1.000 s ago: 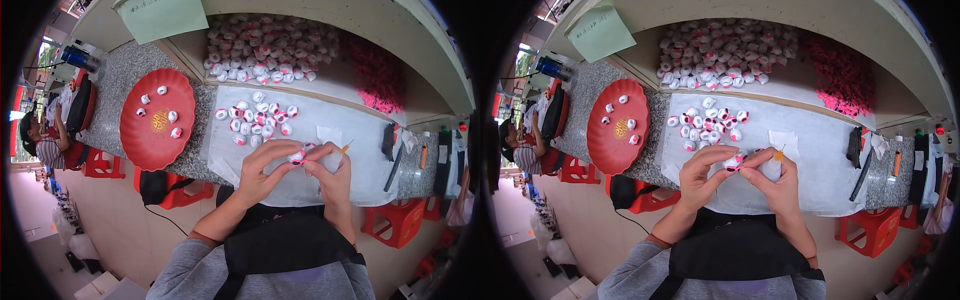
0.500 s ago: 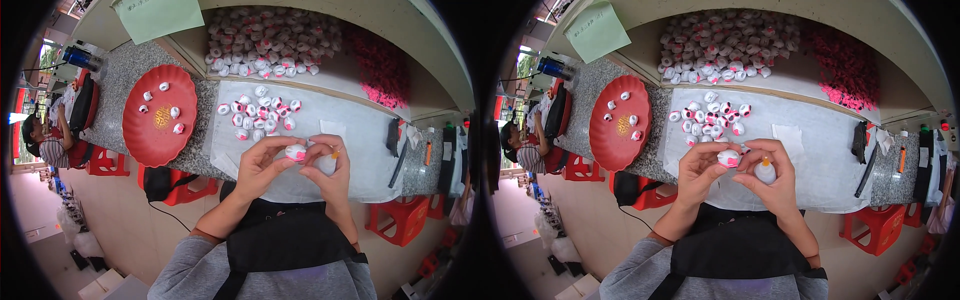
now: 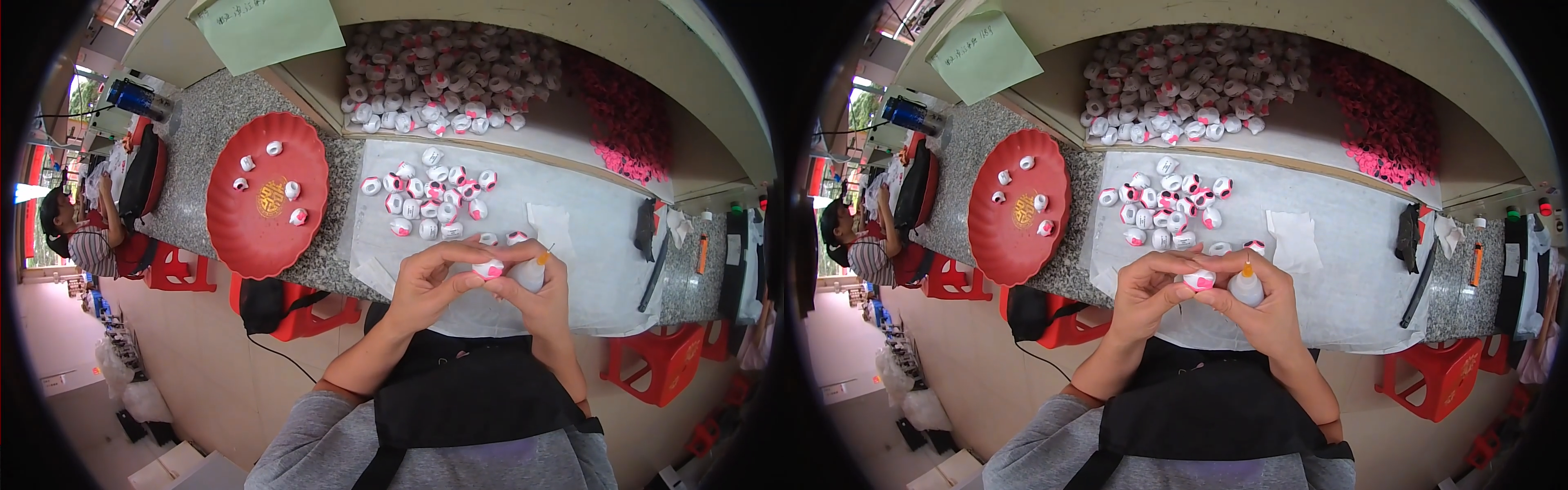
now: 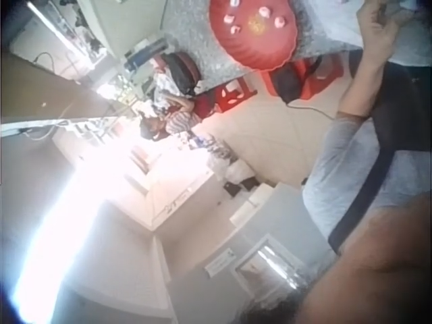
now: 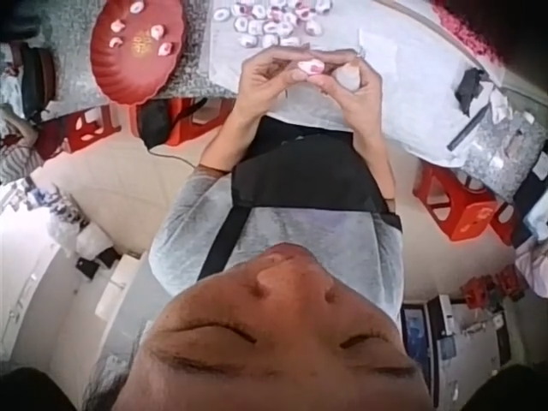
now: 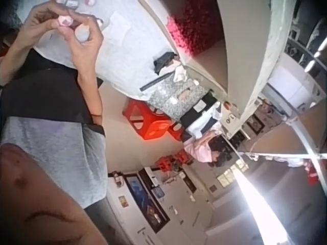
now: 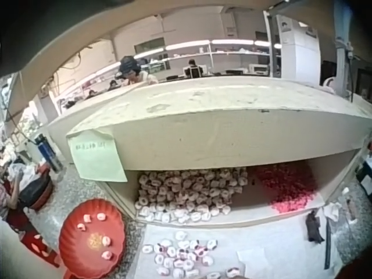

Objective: Applying glue to small toy components to assemble them at a factory workbench.

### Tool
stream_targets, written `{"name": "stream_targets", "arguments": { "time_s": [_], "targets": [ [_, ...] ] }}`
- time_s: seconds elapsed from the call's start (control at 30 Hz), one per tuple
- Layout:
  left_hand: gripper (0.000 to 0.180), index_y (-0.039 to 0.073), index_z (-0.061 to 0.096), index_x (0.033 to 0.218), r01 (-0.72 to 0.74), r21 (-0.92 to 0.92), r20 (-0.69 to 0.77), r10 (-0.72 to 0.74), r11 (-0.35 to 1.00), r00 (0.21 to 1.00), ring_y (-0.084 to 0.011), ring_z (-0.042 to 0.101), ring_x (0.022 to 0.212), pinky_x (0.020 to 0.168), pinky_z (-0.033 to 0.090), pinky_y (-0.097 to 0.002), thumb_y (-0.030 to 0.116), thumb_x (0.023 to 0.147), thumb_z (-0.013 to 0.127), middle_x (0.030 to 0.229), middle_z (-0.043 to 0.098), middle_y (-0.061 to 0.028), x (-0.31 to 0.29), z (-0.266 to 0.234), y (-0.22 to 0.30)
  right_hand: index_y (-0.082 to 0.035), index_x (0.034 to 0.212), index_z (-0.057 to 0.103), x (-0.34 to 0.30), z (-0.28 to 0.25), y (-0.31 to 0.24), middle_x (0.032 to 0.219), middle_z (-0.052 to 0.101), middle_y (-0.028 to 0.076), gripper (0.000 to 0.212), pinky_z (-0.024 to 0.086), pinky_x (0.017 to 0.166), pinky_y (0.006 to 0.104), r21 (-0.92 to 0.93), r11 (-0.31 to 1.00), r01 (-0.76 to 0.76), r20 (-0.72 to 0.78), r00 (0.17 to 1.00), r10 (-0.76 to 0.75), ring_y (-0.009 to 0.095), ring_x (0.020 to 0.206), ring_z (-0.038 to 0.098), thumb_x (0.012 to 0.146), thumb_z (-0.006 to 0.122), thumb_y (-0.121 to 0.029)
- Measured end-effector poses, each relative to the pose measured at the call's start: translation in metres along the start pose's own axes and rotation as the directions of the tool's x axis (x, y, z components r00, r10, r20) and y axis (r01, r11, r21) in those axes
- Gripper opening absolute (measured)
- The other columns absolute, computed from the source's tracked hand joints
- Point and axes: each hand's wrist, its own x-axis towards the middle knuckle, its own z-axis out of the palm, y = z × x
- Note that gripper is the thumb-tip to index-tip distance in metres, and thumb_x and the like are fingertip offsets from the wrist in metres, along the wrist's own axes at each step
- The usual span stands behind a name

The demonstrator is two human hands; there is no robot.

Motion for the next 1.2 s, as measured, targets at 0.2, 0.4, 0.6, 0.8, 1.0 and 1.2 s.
{"name": "stream_targets", "arguments": {
  "time_s": [0.2,0.4,0.6,0.8,1.0,1.2],
  "targets": [
    [0.019,0.0,0.052,0.086,-0.019,0.032,0.005,0.019,0.999,1.0,-0.0218,0.051,0.09,0.094,0.022,-0.0426,0.004,0.069,0.058,0.087,0.056,-0.0133,0.001,0.001,0.004,-0.001,0.084,0.055,-0.004,0.004,0.0,0.07,0.054,0.002,0.023,0.036,0.056,0.0187,0.03,0.999,0.035,-0.048,0.998,-0.033,0.006,0.061,0.046,0.064,0.065,-0.006],
    [0.019,0.001,0.053,0.086,-0.054,0.052,0.031,0.052,0.997,0.998,-0.0239,0.052,0.089,0.093,0.022,-0.0444,0.005,0.069,0.058,0.087,0.056,-0.0142,0.001,0.001,0.006,0.0,0.082,0.055,-0.005,0.004,0.001,0.071,0.055,0.003,0.022,0.037,0.057,0.0194,0.051,0.998,0.027,-0.044,0.999,-0.025,0.006,0.061,0.047,0.063,0.065,-0.005],
    [0.022,-0.001,0.052,0.09,-0.034,0.016,0.076,0.033,0.999,0.997,-0.0235,0.051,0.091,0.093,0.023,-0.0435,0.003,0.069,0.057,0.09,0.055,-0.0145,0.002,0.001,0.008,0.0,0.084,0.054,-0.006,0.003,0.002,0.068,0.054,0.003,0.023,0.037,0.054,0.0188,0.114,0.993,0.036,-0.043,0.999,-0.032,0.006,0.059,0.047,0.064,0.064,-0.004],
    [0.023,-0.004,0.051,0.092,0.041,-0.044,0.024,-0.04,0.998,0.999,-0.0206,0.048,0.094,0.093,0.024,-0.0411,-0.001,0.069,0.055,0.095,0.052,-0.0144,-0.001,0.005,0.008,0.0,0.09,0.053,-0.004,0.002,0.002,0.064,0.053,0.003,0.026,0.036,0.049,0.0171,0.131,0.991,0.009,-0.02,1.0,-0.006,0.005,0.055,0.046,0.065,0.062,-0.001],
    [0.025,-0.003,0.049,0.096,0.042,-0.006,-0.011,-0.042,0.999,0.999,-0.0175,0.047,0.095,0.09,0.029,-0.0339,-0.001,0.071,0.053,0.096,0.052,-0.0117,0.0,0.001,0.004,0.003,0.085,0.052,-0.001,0.005,-0.011,0.07,0.054,0.008,0.022,0.036,0.046,0.0189,0.034,0.999,-0.011,-0.031,0.999,0.012,0.009,0.053,0.047,0.063,0.055,0.003],
    [0.028,0.0,0.049,0.098,0.14,-0.171,-0.081,-0.156,0.975,0.984,-0.0081,0.045,0.084,0.074,0.034,-0.0217,0.003,0.071,0.055,0.096,0.051,-0.0049,0.0,-0.011,-0.002,0.003,0.076,0.05,0.015,-0.067,-0.005,0.068,0.054,0.008,0.014,0.038,0.052,0.0246,-0.827,0.517,0.219,-0.071,0.873,-0.482,0.015,0.055,0.049,0.065,0.057,-0.003]
  ]
}}
